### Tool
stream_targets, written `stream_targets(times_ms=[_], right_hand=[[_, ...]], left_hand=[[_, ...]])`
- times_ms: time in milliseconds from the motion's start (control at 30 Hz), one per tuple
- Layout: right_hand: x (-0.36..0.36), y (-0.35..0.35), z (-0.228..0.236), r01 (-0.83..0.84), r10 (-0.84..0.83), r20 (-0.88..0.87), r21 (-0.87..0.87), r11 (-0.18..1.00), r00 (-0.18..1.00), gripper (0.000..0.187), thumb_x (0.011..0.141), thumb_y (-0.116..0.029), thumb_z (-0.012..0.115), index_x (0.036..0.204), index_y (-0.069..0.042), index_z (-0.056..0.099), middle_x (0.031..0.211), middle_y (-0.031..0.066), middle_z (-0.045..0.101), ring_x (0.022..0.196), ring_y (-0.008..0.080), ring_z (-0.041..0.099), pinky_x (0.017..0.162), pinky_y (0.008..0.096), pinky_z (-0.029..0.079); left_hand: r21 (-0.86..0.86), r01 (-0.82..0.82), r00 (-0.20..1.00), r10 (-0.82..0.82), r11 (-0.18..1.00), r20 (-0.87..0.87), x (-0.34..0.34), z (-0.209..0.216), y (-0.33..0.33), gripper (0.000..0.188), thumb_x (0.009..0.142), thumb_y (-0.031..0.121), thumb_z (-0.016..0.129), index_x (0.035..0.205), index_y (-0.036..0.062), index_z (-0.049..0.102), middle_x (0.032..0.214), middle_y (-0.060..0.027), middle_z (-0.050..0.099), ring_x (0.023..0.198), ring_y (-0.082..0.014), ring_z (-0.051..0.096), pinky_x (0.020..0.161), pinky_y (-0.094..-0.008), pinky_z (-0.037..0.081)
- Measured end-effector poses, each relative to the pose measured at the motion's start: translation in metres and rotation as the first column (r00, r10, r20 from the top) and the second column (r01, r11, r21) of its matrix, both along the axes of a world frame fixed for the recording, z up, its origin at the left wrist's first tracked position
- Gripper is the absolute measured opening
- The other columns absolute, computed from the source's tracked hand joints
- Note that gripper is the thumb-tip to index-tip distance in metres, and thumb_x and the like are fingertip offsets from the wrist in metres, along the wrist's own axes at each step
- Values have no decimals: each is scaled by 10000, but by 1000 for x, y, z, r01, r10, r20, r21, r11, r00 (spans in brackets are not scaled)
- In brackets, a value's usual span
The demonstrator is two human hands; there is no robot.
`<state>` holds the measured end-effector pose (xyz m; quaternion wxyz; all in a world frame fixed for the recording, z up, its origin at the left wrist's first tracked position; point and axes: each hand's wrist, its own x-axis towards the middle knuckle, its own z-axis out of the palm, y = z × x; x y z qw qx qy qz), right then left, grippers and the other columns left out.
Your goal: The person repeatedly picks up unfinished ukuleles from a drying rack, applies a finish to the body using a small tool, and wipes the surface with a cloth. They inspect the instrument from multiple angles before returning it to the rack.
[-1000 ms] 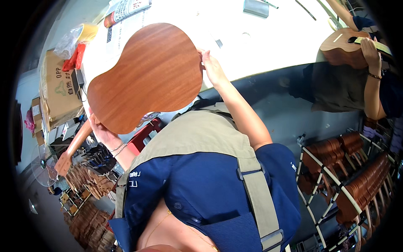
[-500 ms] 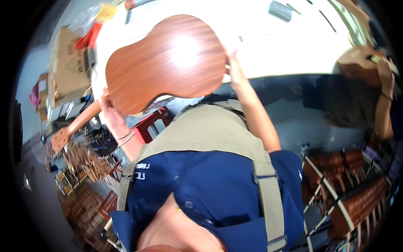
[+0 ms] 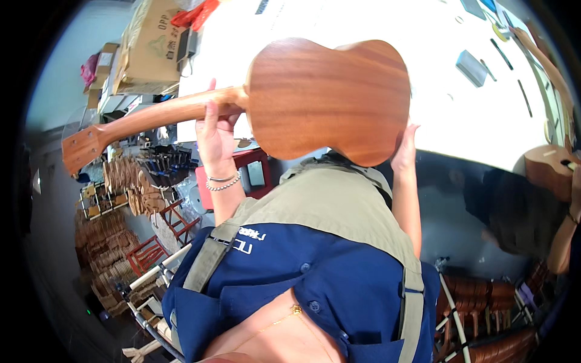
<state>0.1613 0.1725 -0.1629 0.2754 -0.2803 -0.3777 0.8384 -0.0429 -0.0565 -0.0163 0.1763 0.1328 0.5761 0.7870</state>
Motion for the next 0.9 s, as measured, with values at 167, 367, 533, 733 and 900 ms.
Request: stream_targets(times_ms=[167,367,533,733,900], right_hand=[[40,32,-54,-182,183,2,116,976,983,700,649,-63,697,1231,-50,309,1156,65,414,1073,196,408,892,337,345],[48,38,-56,-194,191,28,164,967,981,487,652,15,623,1097,-69,441,831,-49,402,721,71,383,688,212,349],[72,60,-105,-123,121,-82,-15,992,989,597,620,-155,753,1107,-106,411,855,-39,439,752,105,426,763,287,353],[65,64,-116,-70,87,-93,174,982,992,643,655,-389,702,1163,-114,420,1083,4,468,1047,179,426,984,344,271],[38,41,-11,-44,40,-55,-89,995,998,721,844,-587,235,1333,-60,185,1358,123,249,1225,298,279,1002,402,259]], left_hand=[[341,72,997,-72,937,-13,3,-4,11,412,779,263,601,1096,28,483,1079,-178,532,1003,-250,518,860,-369,428],[329,159,987,-149,931,-55,13,-3,18,400,766,269,623,1051,12,509,1023,-170,563,964,-247,543,862,-372,426],[346,306,948,-316,887,-28,14,-10,36,396,744,226,647,1055,62,464,1034,-139,557,1032,-263,507,896,-406,405],[315,335,942,-316,888,-110,17,-3,44,628,755,168,631,1255,94,258,1098,-193,516,1036,-297,514,889,-420,423],[264,164,986,-156,951,-52,20,7,45,487,915,378,255,1304,108,138,1233,-184,419,978,-217,550,762,-316,500]])
